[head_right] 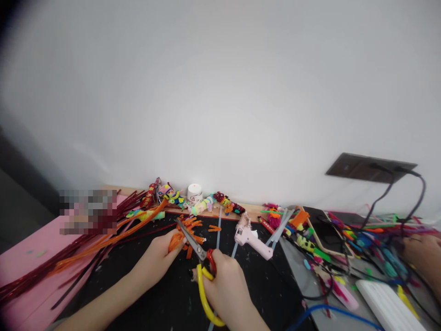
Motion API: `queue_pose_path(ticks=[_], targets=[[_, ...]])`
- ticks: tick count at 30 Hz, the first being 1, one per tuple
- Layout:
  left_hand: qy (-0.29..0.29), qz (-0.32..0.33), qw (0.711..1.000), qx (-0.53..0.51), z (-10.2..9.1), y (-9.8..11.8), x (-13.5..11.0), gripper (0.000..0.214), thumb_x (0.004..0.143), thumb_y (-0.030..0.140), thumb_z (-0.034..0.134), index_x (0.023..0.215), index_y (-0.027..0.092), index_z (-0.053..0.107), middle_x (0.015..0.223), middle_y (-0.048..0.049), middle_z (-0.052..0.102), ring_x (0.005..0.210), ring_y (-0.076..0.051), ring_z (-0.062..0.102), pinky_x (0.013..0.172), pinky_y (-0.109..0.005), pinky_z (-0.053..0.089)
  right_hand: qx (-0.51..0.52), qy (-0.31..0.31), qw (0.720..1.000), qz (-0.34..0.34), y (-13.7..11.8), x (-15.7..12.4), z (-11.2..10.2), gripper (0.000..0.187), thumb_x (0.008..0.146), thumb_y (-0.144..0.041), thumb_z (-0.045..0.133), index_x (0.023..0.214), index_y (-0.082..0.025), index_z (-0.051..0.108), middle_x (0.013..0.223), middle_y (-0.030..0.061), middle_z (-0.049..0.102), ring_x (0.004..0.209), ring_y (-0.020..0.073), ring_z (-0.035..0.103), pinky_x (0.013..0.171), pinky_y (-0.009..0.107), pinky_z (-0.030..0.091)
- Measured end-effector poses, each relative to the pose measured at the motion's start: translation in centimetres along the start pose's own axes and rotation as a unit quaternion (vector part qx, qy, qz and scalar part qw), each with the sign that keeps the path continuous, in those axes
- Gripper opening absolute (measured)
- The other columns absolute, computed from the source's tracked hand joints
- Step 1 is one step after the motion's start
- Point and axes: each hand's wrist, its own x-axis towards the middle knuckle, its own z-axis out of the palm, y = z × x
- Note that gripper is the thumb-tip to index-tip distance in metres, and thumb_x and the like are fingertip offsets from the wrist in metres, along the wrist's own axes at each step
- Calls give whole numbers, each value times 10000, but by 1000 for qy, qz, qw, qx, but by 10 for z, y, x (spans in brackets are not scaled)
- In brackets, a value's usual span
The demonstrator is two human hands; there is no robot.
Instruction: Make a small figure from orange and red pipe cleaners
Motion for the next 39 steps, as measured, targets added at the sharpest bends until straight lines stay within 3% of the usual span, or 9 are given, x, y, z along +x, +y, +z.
queue_pose_path(ticks=[3, 7, 14, 21, 30, 35, 39], targets=[[16, -11, 1000, 20, 0, 1, 0, 245, 885, 382, 413, 741, 198, 486, 645, 0, 594, 582, -166, 546, 567, -246, 368, 6, 29, 1000, -3, 1, 1, -4, 238, 736, -321, 563, 701, -229, 346, 642, -23, 500, 570, 145, 467, 528, 221, 327], [15, -8, 1000, 15, 1, 1, 0, 266, 880, 427, 427, 808, 189, 519, 681, -8, 620, 598, -165, 549, 581, -244, 370, -2, 28, 1000, -2, 3, -1, -5, 225, 706, -269, 561, 844, -227, 389, 786, 12, 561, 635, 173, 537, 566, 240, 390], [-7, -11, 1000, 13, -2, 6, -1, 136, 849, 268, 455, 849, 196, 570, 769, -28, 667, 694, -188, 617, 654, -255, 432, -25, -24, 999, 3, -4, -6, -2, 258, 687, -265, 609, 877, -224, 440, 893, 35, 596, 752, 211, 586, 629, 266, 409], [-34, -19, 997, 74, -5, 9, 0, 174, 840, 202, 443, 926, 209, 594, 852, -61, 692, 833, -221, 662, 742, -286, 462, -20, -51, 998, -1, -7, -9, -6, 239, 731, -298, 614, 932, -224, 509, 935, 46, 625, 801, 211, 609, 656, 254, 405], [-40, -36, 983, 178, -2, 0, 1, 162, 856, 255, 420, 911, 179, 551, 865, -122, 688, 850, -285, 657, 721, -327, 447, -64, -64, 996, 21, -5, -8, -3, 206, 725, -365, 658, 795, -217, 533, 710, 37, 636, 594, 194, 611, 504, 229, 312], [-26, -30, 988, 146, -4, 4, 1, 158, 846, 247, 441, 934, 182, 555, 835, -110, 684, 813, -280, 655, 675, -302, 425, -85, -48, 995, 27, -8, -8, 0, 217, 724, -370, 654, 697, -220, 499, 587, 10, 572, 494, 167, 541, 461, 225, 250], [-12, -10, 997, 78, -6, 9, -1, 190, 859, 337, 456, 942, 191, 545, 740, -53, 651, 693, -224, 622, 611, -267, 395, -50, -21, 998, 22, -6, -6, 1, 236, 757, -341, 607, 660, -220, 430, 554, -22, 502, 475, 134, 463, 456, 218, 241]])
